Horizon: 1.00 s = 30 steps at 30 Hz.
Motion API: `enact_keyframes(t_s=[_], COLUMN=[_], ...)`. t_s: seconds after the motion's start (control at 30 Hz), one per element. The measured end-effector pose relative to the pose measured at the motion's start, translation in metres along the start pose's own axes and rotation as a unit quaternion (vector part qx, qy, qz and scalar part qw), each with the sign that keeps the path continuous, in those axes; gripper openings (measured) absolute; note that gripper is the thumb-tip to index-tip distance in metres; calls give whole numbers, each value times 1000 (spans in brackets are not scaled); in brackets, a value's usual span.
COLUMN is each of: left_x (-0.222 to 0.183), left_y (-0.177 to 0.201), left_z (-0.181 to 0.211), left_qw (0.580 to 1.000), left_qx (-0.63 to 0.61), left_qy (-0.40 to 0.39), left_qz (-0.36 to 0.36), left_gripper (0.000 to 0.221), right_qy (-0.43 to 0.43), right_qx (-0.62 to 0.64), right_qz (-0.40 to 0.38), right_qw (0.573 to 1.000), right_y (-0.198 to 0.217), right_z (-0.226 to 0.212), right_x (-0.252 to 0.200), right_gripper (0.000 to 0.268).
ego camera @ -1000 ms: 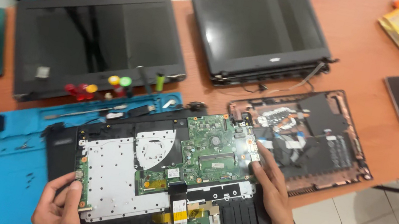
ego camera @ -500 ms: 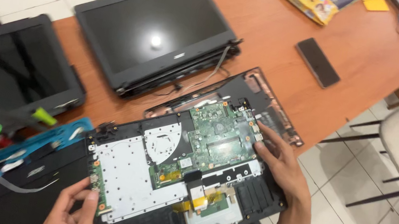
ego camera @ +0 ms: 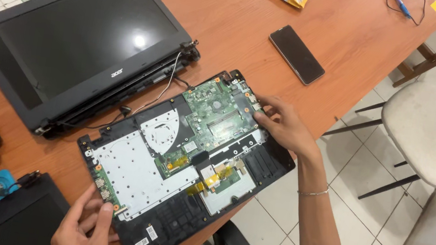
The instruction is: The person disassembles internal components from one laptop chassis and then uses a screwdriver to work on the screen bezel of another laptop on a repair bench.
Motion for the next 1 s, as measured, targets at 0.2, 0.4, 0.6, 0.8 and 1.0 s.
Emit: enact_keyframes(t_s=[0.2, 0.4, 0.6, 0.8, 1.0], left_x=[-2, -15, -24, -26, -31], left_y=[-5, -7, -10, -13, -18], left_z=[8, 28, 24, 11, 11], left_qw=[1000, 997, 995, 999, 997], left_qx=[24, 71, 95, 22, 59], left_qy=[15, -43, -9, 19, -19], left_qz=[-7, -9, -8, -20, -46], left_gripper=[57, 55, 56, 60, 72], right_qy=[-76, -64, 16, -34, -37], right_qx=[-26, 5, 39, 42, 139], right_qz=[-11, -5, 0, 9, -12], right_qw=[997, 998, 999, 998, 989], right_y=[-5, -9, -7, -10, -11], right_z=[16, 23, 18, 21, 30], right_x=[14, 13, 19, 25, 22], right_gripper=[42, 42, 39, 38, 47])
Point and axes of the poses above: each hand's wrist, its own x-axis towards the middle knuckle, its own y-axis out of the back of the hand, z = x × y, the point moved 10 cm from there along x, towards the middle knuckle, and after that the axes turned 11 degrees about -z, right-handed, at the moved point
